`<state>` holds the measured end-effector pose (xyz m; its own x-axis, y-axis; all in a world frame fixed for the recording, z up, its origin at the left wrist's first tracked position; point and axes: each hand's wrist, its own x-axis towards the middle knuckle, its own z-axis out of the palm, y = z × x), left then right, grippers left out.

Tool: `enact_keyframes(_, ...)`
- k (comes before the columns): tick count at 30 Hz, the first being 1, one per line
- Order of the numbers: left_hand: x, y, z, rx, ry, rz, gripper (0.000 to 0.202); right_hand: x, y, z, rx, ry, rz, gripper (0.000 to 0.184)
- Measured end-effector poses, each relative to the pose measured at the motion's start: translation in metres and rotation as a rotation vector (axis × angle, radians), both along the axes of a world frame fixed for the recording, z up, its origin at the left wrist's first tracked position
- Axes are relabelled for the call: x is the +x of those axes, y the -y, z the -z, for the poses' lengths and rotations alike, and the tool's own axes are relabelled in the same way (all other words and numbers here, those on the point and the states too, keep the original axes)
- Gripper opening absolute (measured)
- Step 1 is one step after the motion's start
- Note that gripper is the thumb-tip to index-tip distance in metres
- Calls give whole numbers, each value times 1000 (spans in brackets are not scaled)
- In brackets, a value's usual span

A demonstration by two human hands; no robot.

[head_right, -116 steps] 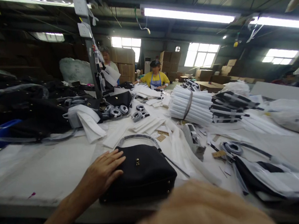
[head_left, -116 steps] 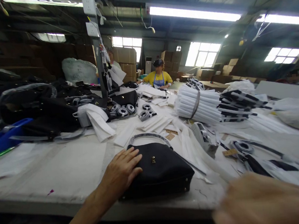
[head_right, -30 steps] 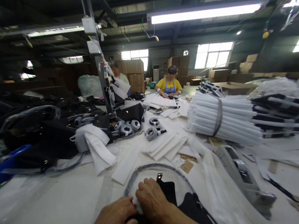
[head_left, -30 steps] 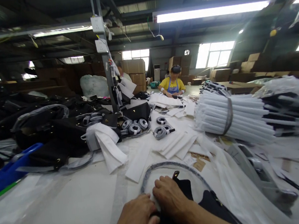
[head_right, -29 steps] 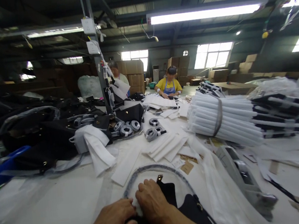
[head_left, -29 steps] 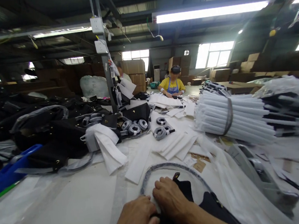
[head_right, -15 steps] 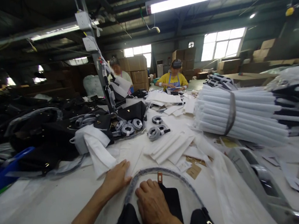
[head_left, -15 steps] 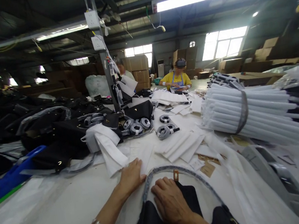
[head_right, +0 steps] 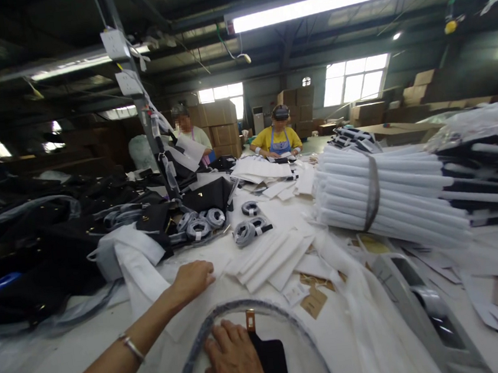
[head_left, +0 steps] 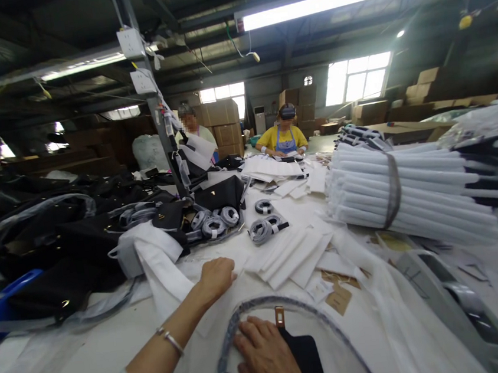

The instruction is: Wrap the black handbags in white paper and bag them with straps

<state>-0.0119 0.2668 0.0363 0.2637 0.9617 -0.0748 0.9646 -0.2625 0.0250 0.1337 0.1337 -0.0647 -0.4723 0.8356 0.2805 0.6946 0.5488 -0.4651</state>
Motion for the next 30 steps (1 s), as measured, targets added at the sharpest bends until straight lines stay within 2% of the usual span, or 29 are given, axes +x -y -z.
enact_keyframes(5,48,-53,8,78,192,60,39,-1,0,-2,-16,-5,1,37)
enact_keyframes(10,82,-78,28,85,263,6,39,1,5,-5,-53,-46,-5,38)
enact_keyframes(15,85,-80,40,141,243,-42,37,1,3,1,-56,-67,-10,40)
enact_keyframes(20,82,-78,40,205,168,26,36,-5,-3,14,-13,-31,13,43)
enact_keyframes(27,77,-88,36,289,57,0,37,-19,-13,37,87,34,20,38)
enact_keyframes(30,74,-90,35,280,20,-5,39,-24,-13,38,101,38,57,30)
